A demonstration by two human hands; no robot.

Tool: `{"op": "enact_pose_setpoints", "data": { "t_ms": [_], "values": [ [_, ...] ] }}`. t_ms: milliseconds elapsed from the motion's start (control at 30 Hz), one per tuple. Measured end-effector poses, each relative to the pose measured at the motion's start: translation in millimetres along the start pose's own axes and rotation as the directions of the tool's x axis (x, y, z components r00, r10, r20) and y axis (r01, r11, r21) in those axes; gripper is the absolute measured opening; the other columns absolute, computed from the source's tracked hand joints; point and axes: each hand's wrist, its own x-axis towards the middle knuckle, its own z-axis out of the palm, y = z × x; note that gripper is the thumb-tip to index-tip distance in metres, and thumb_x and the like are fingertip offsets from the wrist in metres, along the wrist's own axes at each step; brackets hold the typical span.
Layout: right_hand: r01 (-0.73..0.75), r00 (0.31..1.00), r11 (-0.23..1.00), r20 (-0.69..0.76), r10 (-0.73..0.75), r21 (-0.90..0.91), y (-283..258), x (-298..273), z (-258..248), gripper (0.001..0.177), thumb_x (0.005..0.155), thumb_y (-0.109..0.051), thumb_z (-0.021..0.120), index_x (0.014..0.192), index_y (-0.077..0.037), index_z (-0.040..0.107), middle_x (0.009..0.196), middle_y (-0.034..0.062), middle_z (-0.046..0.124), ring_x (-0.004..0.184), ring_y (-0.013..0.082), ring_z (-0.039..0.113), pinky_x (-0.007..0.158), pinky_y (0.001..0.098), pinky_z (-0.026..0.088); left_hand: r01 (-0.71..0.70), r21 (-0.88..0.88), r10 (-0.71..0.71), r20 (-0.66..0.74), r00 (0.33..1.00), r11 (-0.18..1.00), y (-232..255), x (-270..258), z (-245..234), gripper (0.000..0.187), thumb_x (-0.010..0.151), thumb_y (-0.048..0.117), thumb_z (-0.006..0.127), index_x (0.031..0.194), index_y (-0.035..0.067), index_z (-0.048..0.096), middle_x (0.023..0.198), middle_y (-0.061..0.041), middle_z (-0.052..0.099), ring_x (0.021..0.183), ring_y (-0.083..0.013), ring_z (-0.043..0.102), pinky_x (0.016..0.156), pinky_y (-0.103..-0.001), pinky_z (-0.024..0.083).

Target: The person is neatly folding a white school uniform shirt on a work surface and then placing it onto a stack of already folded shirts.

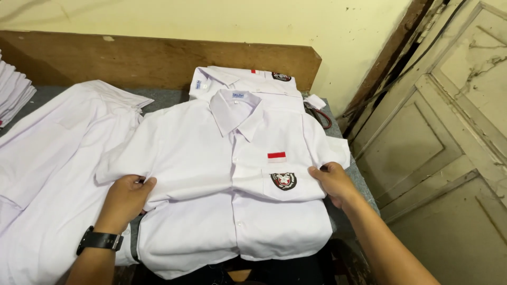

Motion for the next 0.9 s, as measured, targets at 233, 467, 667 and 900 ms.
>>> {"op": "enact_pose_setpoints", "data": {
  "t_ms": [233,467,667,900],
  "values": [
    [0.102,0.975,0.977,0.176,-0.136,0.188,-12,-36,-5,0.060,0.092,-0.018,0.075,0.139,0.012,0.052,0.106,0.0146,0.065,0.103,0.0267,0.067,0.089,0.0409,0.055,0.002,-0.087,0.019,0.237,0.971,0.996,52,-42,-21,0.064,0.100,0.022,0.059,0.152,-0.009,0.037,0.129,-0.038,0.066,0.118,-0.0451,0.064,0.102,-0.058,0.050],
    [0.258,0.965,0.966,-0.045,-0.257,0.028,-8,-59,-14,0.058,0.091,-0.019,0.073,0.142,-0.012,0.047,0.062,-0.0027,0.054,0.059,0.0090,0.041,0.066,0.0277,0.034,-0.236,-0.336,0.284,0.102,0.953,0.912,30,-42,-16,0.071,0.094,0.014,0.066,0.147,0.027,0.022,0.067,-0.009,0.048,0.056,-0.0153,0.040,0.058,-0.028,0.038],
    [0.445,0.838,0.883,0.278,-0.469,0.148,5,-60,-30,0.037,0.085,-0.007,0.078,0.121,-0.008,0.067,0.094,0.0090,0.075,0.083,0.0147,0.066,0.077,0.0282,0.055,-0.262,-0.235,0.321,0.264,0.910,0.936,6,-31,-20,0.051,0.080,0.009,0.080,0.129,0.015,0.074,0.126,-0.003,0.068,0.102,-0.0134,0.060,0.089,-0.027,0.048],
    [0.536,0.797,0.837,0.262,-0.545,0.113,24,-51,-35,0.048,0.073,0.001,0.084,0.120,-0.001,0.075,0.127,0.0149,0.076,0.120,0.0209,0.068,0.109,0.0333,0.052,-0.324,-0.214,0.368,0.215,0.905,0.921,8,-37,-22,0.053,0.071,-0.004,0.086,0.122,0.011,0.080,0.124,-0.005,0.080,0.114,-0.0080,0.065,0.108,-0.020,0.046]
  ]
}}
